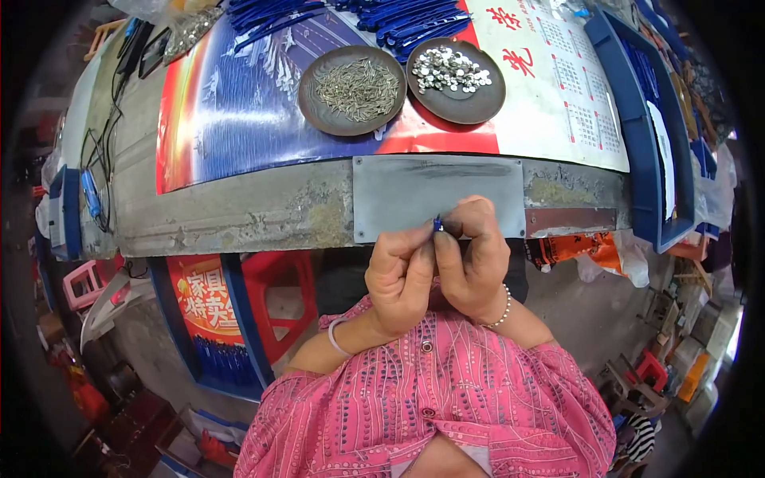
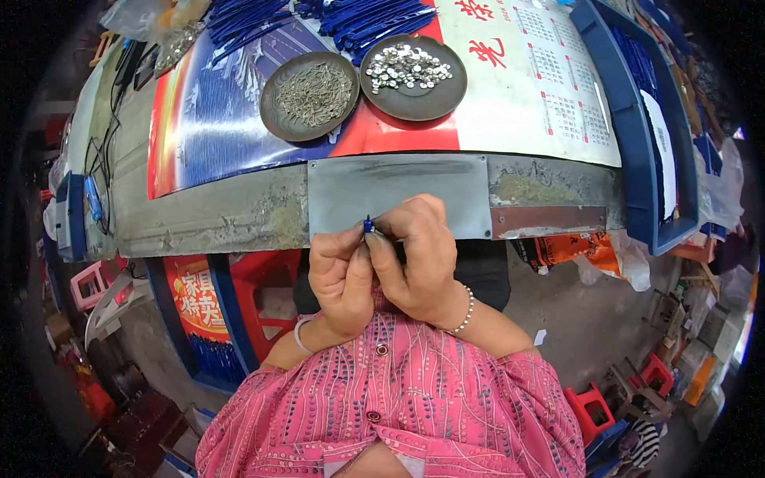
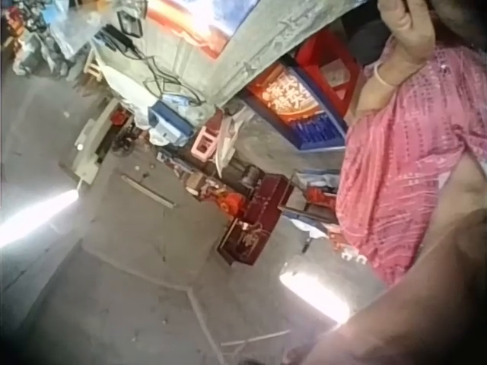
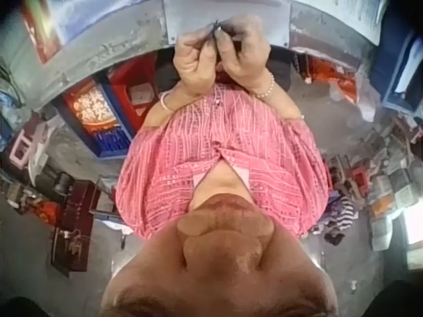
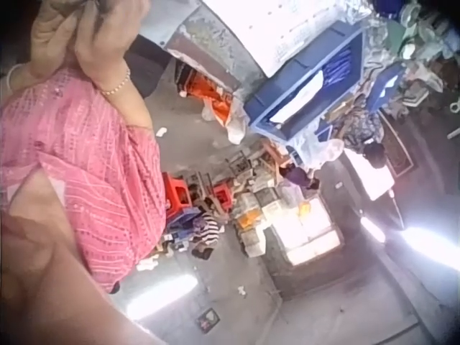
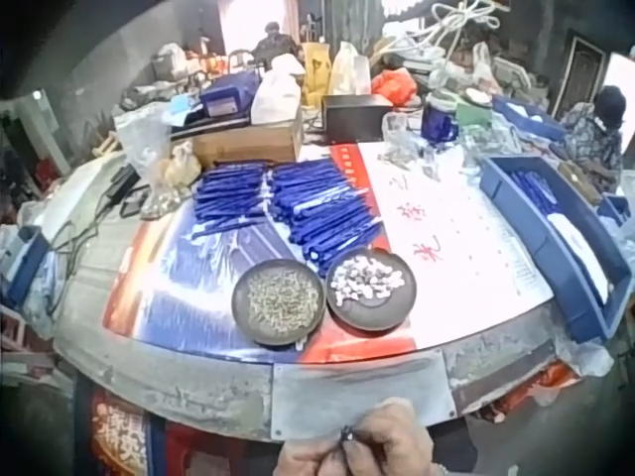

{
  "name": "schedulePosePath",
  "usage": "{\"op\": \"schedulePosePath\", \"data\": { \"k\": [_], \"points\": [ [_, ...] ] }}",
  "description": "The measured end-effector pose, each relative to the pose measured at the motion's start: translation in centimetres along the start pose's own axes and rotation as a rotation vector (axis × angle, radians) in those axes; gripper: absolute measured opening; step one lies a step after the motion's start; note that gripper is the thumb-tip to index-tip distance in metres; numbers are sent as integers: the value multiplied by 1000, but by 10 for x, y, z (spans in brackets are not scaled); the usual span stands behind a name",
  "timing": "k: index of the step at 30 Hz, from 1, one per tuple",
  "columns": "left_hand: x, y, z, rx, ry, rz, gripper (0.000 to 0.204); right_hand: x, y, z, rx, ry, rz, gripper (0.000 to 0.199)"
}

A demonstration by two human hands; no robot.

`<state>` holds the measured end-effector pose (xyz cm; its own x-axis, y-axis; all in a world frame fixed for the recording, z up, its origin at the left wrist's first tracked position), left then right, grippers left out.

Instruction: Manual assembly of small metal pins into blue plastic components at a factory workbench.

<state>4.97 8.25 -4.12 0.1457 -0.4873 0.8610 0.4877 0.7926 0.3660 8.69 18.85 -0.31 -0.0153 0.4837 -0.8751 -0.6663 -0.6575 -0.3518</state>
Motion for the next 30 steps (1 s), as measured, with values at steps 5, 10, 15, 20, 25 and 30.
{"op": "schedulePosePath", "data": {
  "k": [5,10,15,20,25,30],
  "points": [
    [-1,-1,0,-22,36,13,19,-3,3,-8,48,-72,-183,17],
    [-2,0,1,-14,34,48,18,-6,5,-6,61,11,-157,12],
    [3,4,6,-64,43,-111,23,11,-1,4,-157,497,523,13],
    [1,0,10,-43,-27,-150,26,2,-2,14,-160,197,148,14],
    [8,-10,8,-60,47,5,28,-4,19,10,-112,-100,-66,17],
    [6,-12,6,-61,26,-49,27,-11,18,3,-70,50,-25,18]
  ]
}}
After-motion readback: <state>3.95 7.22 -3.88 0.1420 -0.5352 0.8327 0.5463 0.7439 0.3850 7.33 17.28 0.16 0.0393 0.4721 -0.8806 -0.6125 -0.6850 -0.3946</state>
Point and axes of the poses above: each hand's wrist, its own z-axis towards the middle knuckle, its own y-axis out of the palm, x = y × z, the point moved 5 cm from there along z, towards the middle knuckle, and after that the axes turned 12 degrees about y, right-handed, at the moved point
